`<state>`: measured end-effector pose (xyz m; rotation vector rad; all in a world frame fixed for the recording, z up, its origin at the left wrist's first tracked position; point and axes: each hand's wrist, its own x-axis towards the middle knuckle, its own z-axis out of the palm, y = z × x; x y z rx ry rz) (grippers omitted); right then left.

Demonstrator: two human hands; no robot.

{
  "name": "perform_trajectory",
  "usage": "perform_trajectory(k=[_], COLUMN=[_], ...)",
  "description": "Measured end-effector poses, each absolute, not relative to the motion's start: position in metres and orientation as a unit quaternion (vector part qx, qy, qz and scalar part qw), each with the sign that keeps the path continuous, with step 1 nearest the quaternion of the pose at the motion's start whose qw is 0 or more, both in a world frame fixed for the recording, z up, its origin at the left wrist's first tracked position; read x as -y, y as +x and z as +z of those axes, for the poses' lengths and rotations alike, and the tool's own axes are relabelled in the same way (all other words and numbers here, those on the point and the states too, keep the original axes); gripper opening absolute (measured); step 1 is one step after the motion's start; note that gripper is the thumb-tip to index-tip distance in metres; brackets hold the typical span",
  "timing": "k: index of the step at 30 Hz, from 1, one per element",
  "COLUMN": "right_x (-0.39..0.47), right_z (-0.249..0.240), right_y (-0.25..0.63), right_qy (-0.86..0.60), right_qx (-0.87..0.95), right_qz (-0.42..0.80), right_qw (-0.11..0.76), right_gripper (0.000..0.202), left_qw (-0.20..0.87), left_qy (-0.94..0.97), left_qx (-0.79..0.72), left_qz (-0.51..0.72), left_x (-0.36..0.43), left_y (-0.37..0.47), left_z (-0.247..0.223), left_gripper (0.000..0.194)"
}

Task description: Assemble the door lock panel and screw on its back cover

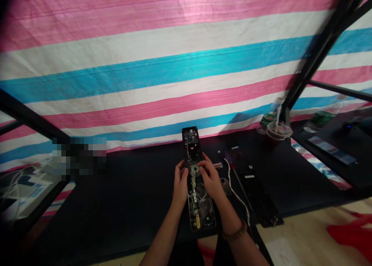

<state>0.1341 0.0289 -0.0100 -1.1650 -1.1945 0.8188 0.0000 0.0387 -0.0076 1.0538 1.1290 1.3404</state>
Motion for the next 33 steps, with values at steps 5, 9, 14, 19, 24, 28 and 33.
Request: perform_trajectory(k=[5, 9, 14, 19, 24, 28, 33], right_x=[-0.029, -0.029, -0.027, -0.043, -0.073, -0.082, -0.082], right_z=[-0.009, -0.011, -0.007, 0.016, 0.027, 0.019, 0.015], right_y=[0.134, 0.134, 0.134, 0.139, 0.135, 0.132, 0.132], right_qy=[-0.509, -0.508, -0.52, -0.558, -0.557, -0.567, -0.554], right_qx=[0.498, 0.506, 0.534, 0.548, 0.645, 0.665, 0.674], right_qz=[0.363, 0.352, 0.304, 0.188, 0.123, 0.124, 0.127], right_qw=[0.6, 0.601, 0.593, 0.593, 0.508, 0.47, 0.473], right_gripper=[0.021, 0.017, 0.016, 0.019, 0.015, 0.011, 0.016], left_qw=[0.516, 0.507, 0.506, 0.501, 0.498, 0.495, 0.496], left_qy=[0.44, 0.442, 0.445, 0.443, 0.442, 0.444, 0.446], left_qx=[-0.477, -0.483, -0.479, -0.481, -0.479, -0.478, -0.476], left_qz=[0.558, 0.561, 0.563, 0.567, 0.572, 0.574, 0.573], left_x=[-0.038, -0.038, -0.039, -0.041, -0.042, -0.042, -0.041], left_y=[0.0, 0.0, 0.0, 0.0, 0.0, 0.0, 0.001], left_z=[-0.007, -0.006, -0.008, -0.012, -0.014, -0.014, -0.013], left_gripper=[0.049, 0.049, 0.047, 0.042, 0.042, 0.042, 0.041])
